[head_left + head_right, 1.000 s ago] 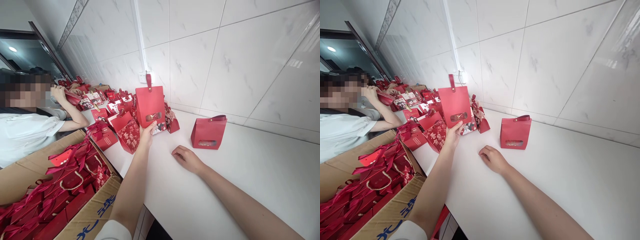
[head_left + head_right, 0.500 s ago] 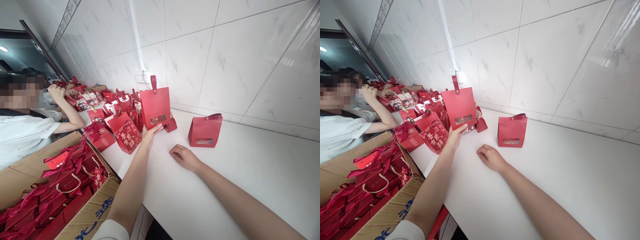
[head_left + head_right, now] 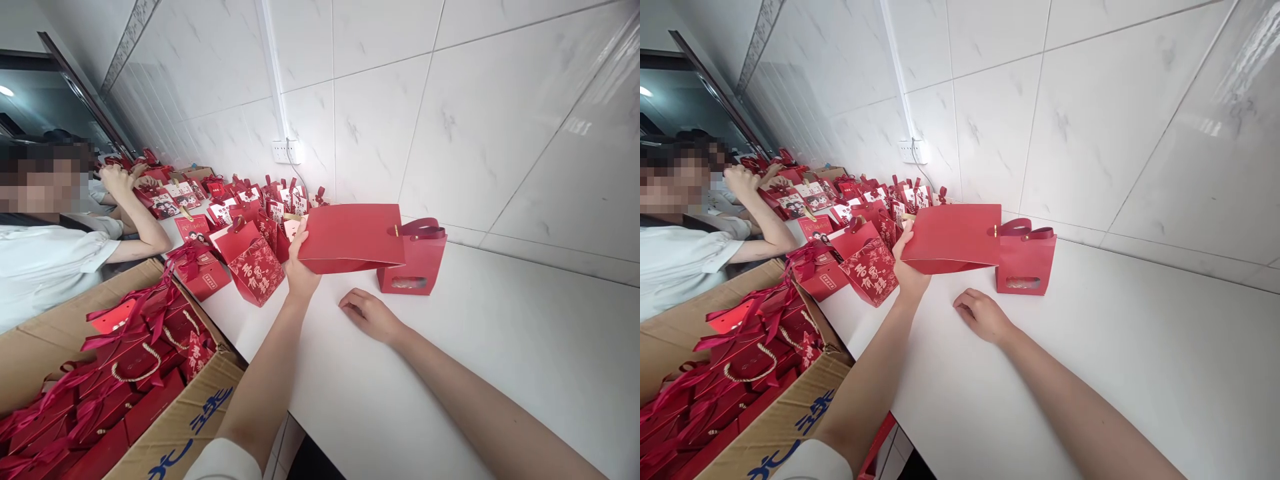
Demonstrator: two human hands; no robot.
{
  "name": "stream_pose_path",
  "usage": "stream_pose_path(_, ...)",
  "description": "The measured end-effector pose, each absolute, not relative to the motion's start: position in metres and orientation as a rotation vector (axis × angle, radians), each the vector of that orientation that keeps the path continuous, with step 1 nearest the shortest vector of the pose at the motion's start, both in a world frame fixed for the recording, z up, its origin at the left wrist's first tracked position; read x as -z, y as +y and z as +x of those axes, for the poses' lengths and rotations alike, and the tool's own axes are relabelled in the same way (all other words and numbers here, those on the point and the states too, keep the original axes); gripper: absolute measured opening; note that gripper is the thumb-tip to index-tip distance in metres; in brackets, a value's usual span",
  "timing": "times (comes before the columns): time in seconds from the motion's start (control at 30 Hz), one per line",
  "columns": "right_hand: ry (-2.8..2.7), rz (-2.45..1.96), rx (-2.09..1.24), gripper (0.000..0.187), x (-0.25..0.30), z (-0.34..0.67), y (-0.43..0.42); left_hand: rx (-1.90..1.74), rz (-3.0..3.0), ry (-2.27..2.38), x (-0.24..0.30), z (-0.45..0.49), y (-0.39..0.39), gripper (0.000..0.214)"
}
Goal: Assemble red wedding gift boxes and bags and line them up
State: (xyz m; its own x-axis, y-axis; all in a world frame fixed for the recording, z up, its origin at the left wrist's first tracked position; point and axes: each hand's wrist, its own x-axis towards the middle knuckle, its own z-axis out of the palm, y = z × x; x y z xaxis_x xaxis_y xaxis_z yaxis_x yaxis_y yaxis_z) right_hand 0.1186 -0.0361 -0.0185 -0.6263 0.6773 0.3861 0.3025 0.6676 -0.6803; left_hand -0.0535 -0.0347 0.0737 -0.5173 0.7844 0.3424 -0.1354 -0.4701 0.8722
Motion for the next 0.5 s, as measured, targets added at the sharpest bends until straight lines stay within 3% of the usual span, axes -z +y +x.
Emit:
stream_pose_path(0.13,-2.234,-0.751,-0.771,0.019,0.019,0.119,-0.036,-2.068,1.218,1.12,-0.067,-0.051,-0.026,0.075)
stream_pose_path(0.3,-2.238,-0.759,-0.773,0.019,0.02,0.118,-0.035,-1.836,0.948,0.762,-0.075,-0.063,-0.017,0.048)
stream_pose_path(0.5,-2.248,-0.763,-0.766,0.019,0.021,0.119,-0.034,-1.826,0.701,0.385,-0.085,-0.107,-0.021,0.035)
